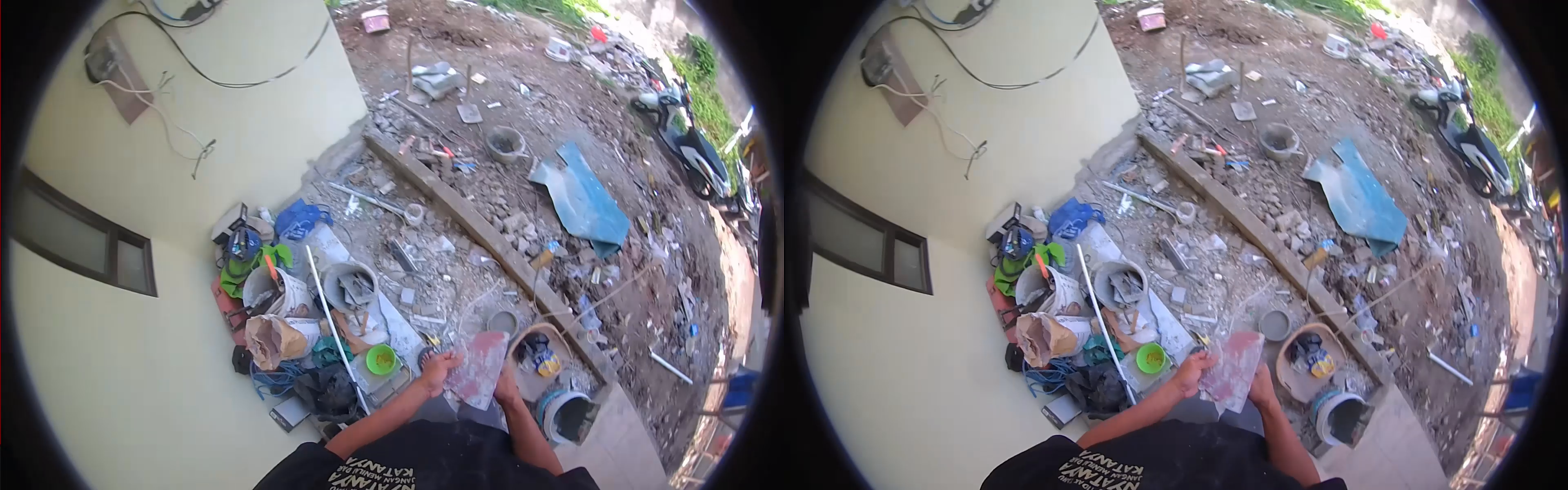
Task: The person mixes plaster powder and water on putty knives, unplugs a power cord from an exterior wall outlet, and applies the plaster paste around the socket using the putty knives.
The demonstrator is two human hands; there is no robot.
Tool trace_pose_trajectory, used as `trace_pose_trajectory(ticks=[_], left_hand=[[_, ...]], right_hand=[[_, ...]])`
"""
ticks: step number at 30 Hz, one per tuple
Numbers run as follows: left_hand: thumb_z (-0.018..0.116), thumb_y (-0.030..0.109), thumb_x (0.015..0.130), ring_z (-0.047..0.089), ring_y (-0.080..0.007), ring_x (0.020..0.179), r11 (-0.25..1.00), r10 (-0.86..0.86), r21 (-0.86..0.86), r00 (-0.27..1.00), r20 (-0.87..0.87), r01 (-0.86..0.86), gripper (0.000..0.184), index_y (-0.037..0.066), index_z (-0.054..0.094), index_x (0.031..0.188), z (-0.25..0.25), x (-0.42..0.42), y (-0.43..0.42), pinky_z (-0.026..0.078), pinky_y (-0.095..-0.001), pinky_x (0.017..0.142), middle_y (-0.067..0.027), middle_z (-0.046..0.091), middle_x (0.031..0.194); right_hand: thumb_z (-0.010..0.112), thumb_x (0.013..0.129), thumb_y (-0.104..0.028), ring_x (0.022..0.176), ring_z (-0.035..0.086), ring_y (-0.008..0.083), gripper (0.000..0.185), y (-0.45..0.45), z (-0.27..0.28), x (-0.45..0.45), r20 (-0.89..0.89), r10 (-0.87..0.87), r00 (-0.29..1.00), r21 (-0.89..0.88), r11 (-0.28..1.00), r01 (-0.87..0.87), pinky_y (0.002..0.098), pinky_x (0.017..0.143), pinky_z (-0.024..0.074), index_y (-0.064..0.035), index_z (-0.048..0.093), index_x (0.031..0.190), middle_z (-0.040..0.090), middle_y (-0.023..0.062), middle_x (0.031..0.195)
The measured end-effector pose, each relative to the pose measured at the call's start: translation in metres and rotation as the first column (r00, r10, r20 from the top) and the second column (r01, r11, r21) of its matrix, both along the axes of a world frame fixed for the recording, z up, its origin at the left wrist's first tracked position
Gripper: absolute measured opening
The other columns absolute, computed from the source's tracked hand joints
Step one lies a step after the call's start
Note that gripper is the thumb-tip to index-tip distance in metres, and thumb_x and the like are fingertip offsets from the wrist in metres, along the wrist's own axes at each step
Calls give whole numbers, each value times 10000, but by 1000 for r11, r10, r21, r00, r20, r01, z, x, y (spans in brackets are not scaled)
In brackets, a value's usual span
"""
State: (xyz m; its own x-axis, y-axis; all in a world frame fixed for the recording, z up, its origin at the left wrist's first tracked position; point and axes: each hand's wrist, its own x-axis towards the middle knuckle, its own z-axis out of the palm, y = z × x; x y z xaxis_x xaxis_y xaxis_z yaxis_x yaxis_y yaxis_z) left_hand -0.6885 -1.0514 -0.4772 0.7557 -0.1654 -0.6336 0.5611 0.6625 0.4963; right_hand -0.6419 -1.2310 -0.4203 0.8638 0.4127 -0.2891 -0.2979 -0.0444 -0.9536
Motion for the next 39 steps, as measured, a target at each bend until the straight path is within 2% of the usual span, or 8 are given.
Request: trace_pose_trajectory(ticks=[3, 9, 20, 22, 24, 29, 31, 39], left_hand=[[594, 219, 893, 536, -125, 1018, 990, -72, 124, 997, 15, 69, 351, 25, 574, 1185, 20, 12, 13, 374, -302, 933, -26, 623, 1074], [556, 161, 918, 629, -166, 938, 995, 93, -22, 995, -26, -94, 267, 8, 561, 1137, 32, 25, 40, 502, -324, 857, -67, 640, 1045], [487, 220, 934, 581, -272, 1079, 929, 353, -118, 936, 3, -351, 394, 30, 454, 1278, 52, 26, 63, 451, -432, 956, -123, 583, 1189], [477, 200, 927, 602, -276, 1035, 929, 328, -213, 940, 94, -302, 374, 30, 471, 1260, 54, 30, 70, 465, -441, 932, -132, 603, 1141], [456, 223, 936, 572, -289, 1091, 932, 351, -152, 925, 143, -330, 410, 30, 435, 1298, 64, 40, 69, 439, -451, 964, -150, 567, 1210], [464, 229, 946, 542, -292, 1132, 968, 248, -81, 957, 153, -238, 422, 17, 418, 1308, 64, 77, 71, 422, -452, 981, -142, 534, 1258], [457, 259, 949, 526, -301, 1152, 985, 173, -23, 972, 161, -172, 446, 19, 412, 1323, 60, 99, 73, 400, -456, 1002, -143, 523, 1281], [481, 262, 948, 526, -299, 1149, 995, 16, 89, 979, 202, -35, 472, 9, 394, 1337, 59, 232, 66, 403, -456, 995, -137, 522, 1276]], right_hand=[[610, 829, -170, 974, 599, 177, 323, 20, 20, 19, -53, 8, 999, 144, 990, 0, 336, 859, 475, 20, 624, 1091, 648, 89, 1049], [650, 762, -136, 867, 657, 236, 301, 35, 10, 43, 467, 292, 835, -318, 936, -149, 340, 783, 499, -2, 652, 1032, 684, 129, 964], [625, 831, -108, 916, 593, 142, 244, 68, 36, 49, 72, 393, 917, 42, 917, -396, 302, 823, 476, 27, 663, 1031, 668, 50, 991], [693, 718, -227, 831, 668, 238, 355, 67, 22, 52, 158, 472, 867, -443, 819, -365, 353, 724, 500, -25, 668, 1009, 690, 159, 916], [672, 694, -273, 800, 637, 381, 335, 68, 29, 57, 406, 500, 765, -516, 816, -260, 407, 680, 493, -38, 670, 934, 653, 223, 866], [617, 763, -273, 835, 623, 393, 294, 61, 49, 77, 139, 323, 936, -467, 855, -225, 432, 713, 483, -63, 659, 965, 649, 224, 880], [606, 782, -276, 832, 627, 390, 296, 54, 35, 85, 301, 305, 903, -382, 907, -179, 430, 710, 482, -59, 654, 978, 653, 217, 879], [608, 754, -205, 815, 637, 376, 261, 49, 19, 179, 313, 39, 949, -117, 993, -2, 416, 708, 485, -33, 655, 944, 662, 203, 869]])
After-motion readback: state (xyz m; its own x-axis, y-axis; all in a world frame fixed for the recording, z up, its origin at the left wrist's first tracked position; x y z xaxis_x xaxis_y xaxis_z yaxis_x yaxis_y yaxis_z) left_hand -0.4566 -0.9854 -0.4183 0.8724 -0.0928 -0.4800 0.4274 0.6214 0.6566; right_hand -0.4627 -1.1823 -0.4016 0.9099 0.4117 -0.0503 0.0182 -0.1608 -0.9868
